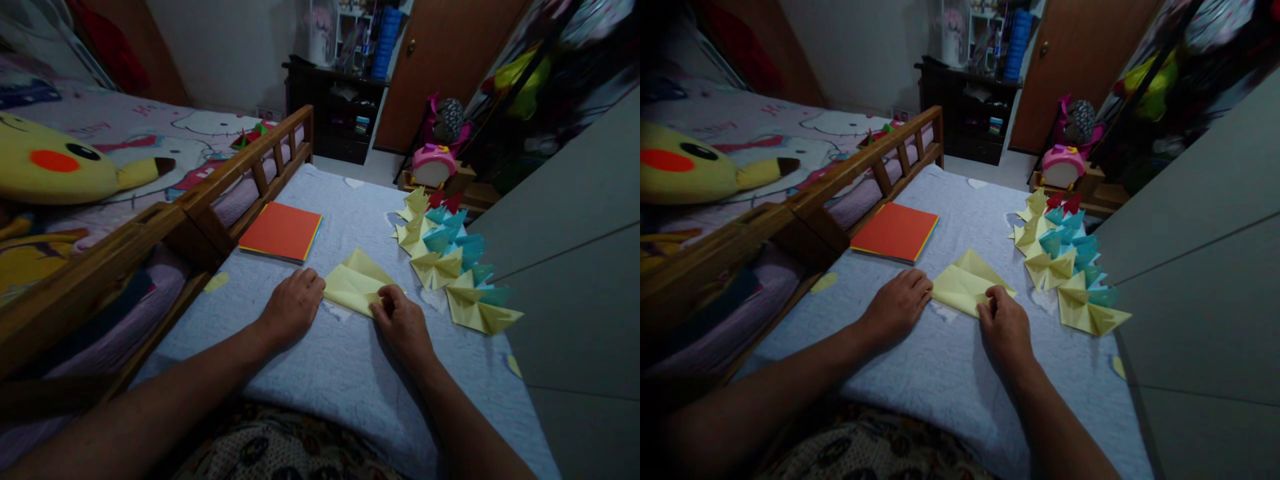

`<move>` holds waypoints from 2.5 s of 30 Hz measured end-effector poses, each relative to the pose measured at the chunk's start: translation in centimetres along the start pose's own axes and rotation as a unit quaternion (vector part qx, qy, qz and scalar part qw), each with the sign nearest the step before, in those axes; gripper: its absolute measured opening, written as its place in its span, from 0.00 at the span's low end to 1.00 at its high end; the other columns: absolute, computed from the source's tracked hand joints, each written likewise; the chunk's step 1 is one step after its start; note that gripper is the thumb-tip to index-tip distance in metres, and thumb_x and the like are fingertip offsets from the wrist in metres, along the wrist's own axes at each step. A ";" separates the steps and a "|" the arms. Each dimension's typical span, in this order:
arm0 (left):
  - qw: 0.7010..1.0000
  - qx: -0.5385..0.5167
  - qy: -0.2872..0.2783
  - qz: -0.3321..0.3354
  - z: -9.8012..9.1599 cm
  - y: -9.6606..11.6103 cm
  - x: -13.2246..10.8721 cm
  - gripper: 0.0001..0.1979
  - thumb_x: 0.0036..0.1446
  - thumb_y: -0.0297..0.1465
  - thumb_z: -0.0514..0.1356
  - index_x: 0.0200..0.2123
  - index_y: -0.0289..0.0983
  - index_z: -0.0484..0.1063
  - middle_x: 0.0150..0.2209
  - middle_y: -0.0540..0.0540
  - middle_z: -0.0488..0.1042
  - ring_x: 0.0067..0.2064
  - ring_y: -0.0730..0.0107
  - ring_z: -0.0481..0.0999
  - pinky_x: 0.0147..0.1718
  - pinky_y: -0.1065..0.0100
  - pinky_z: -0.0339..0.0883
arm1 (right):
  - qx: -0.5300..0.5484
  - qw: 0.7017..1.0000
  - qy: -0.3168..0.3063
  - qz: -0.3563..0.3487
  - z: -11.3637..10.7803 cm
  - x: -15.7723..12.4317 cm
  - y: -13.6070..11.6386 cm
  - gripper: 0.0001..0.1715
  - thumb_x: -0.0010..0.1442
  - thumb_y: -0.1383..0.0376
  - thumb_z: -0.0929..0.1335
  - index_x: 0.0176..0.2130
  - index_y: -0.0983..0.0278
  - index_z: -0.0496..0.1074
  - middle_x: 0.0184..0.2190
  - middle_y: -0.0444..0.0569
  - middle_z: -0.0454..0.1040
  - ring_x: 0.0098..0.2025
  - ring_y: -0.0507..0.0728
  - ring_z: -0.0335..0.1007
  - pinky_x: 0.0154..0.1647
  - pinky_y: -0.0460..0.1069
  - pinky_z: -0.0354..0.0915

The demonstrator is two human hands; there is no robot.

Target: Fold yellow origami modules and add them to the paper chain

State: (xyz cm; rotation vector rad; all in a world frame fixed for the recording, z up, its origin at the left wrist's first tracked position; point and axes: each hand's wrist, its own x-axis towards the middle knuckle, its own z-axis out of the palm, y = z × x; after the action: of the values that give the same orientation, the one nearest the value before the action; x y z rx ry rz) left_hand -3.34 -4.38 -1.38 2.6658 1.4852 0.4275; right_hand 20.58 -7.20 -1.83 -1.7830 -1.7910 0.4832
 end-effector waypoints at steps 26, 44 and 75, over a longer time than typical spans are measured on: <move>0.974 -0.041 -0.089 0.206 0.3 2.3 -2.5 0.31 0.67 0.44 0.57 0.65 0.30 0.58 0.69 0.33 0.58 0.70 0.52 0.56 0.68 0.56 0.52 | 0.008 0.999 -0.020 0.047 -0.4 0.5 -0.9 0.15 0.56 0.60 0.65 0.44 0.63 0.67 0.22 0.40 0.70 0.24 0.55 0.68 0.29 0.48 0.57; 0.974 -0.038 -0.104 0.197 0.4 2.1 -2.3 0.32 0.68 0.46 0.54 0.66 0.32 0.57 0.70 0.35 0.57 0.71 0.53 0.54 0.68 0.53 0.48 | 0.011 0.999 -0.014 0.045 -0.4 0.4 -0.9 0.16 0.56 0.61 0.64 0.44 0.63 0.66 0.23 0.41 0.69 0.25 0.56 0.68 0.29 0.49 0.57; 0.974 -0.042 -0.092 0.201 0.5 2.0 -2.4 0.29 0.69 0.44 0.54 0.65 0.34 0.59 0.70 0.37 0.58 0.70 0.54 0.55 0.68 0.54 0.47 | 0.028 0.999 -0.021 0.037 -0.5 0.3 -0.8 0.16 0.56 0.62 0.64 0.45 0.63 0.66 0.23 0.41 0.69 0.25 0.56 0.67 0.29 0.49 0.59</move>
State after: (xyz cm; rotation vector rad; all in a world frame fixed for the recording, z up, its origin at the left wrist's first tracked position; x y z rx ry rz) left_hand -2.71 -7.47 -2.03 2.8404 0.8559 0.2457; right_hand 20.24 -7.01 -0.89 -1.8193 -1.7266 0.5982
